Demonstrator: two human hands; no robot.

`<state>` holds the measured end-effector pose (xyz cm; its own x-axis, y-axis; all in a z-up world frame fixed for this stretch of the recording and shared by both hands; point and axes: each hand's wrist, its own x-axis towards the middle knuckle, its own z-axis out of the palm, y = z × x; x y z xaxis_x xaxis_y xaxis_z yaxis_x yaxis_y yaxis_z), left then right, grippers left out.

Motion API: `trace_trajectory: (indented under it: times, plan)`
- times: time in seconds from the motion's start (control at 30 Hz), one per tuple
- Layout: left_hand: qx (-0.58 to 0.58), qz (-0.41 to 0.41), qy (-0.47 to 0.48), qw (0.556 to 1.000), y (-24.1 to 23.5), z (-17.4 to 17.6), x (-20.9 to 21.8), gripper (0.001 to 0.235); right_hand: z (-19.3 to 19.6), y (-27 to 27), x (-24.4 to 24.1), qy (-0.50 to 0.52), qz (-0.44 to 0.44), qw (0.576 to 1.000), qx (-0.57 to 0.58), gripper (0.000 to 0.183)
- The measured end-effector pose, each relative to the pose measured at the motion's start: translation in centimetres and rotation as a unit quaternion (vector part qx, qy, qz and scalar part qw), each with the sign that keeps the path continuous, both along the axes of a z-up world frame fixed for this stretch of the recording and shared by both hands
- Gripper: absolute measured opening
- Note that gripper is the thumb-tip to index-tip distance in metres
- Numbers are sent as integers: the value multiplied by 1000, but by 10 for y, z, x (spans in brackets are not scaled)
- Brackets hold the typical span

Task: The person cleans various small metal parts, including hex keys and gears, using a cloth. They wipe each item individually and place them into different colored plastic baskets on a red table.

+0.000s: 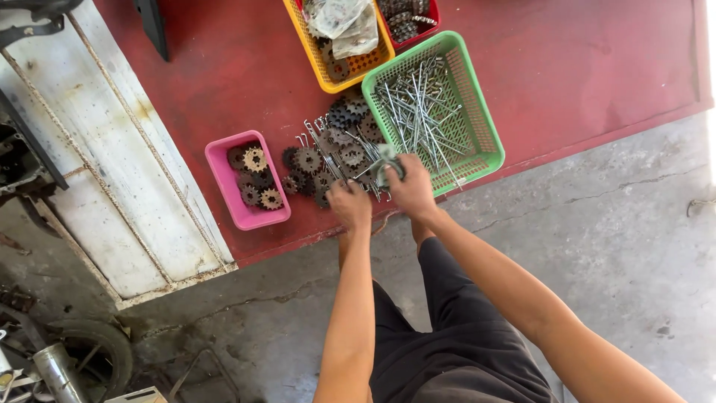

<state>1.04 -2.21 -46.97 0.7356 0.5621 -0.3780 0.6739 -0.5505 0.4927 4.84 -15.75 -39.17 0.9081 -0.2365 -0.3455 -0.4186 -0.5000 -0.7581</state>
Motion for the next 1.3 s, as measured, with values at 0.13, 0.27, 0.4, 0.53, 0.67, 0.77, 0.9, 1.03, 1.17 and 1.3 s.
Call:
trace_trajectory:
  times: [0.13,0.27,0.4,0.53,0.67,0.77,0.9,1.03,1.17,1.3]
  plan:
    - [71,31,15,997,26,12,9,27,20,39,5,21,67,997,17,31]
    - [39,36,131,990,50,1,3,57,3,65,4,67,86,994,-2,36]
    - [-20,1,125,992,65,9,-1,65,-13,69,3,76,73,994,-5,37]
    - [-72,28,99,992,89,5,-6,64,-12,70,0,76,77,994,-9,36]
    - [-71,-43,84,993,101,24,0,40,-32,69,-12,115,83,989,-29,40]
    - [-108,9,12,994,103,22,2,32,-30,73,-16,112,86,990,-20,40]
    - [-133,226,27,965,101,-4,7,52,-31,79,-21,97,90,991,-2,43]
    - [-141,287,100,942,95,-33,12,87,-26,82,-20,102,87,991,2,43]
    - [-124,373,118,912,89,-42,28,79,-19,79,-17,127,89,988,-4,43]
    - [-186,429,118,876,96,-32,40,80,-15,76,-15,121,93,988,-7,42]
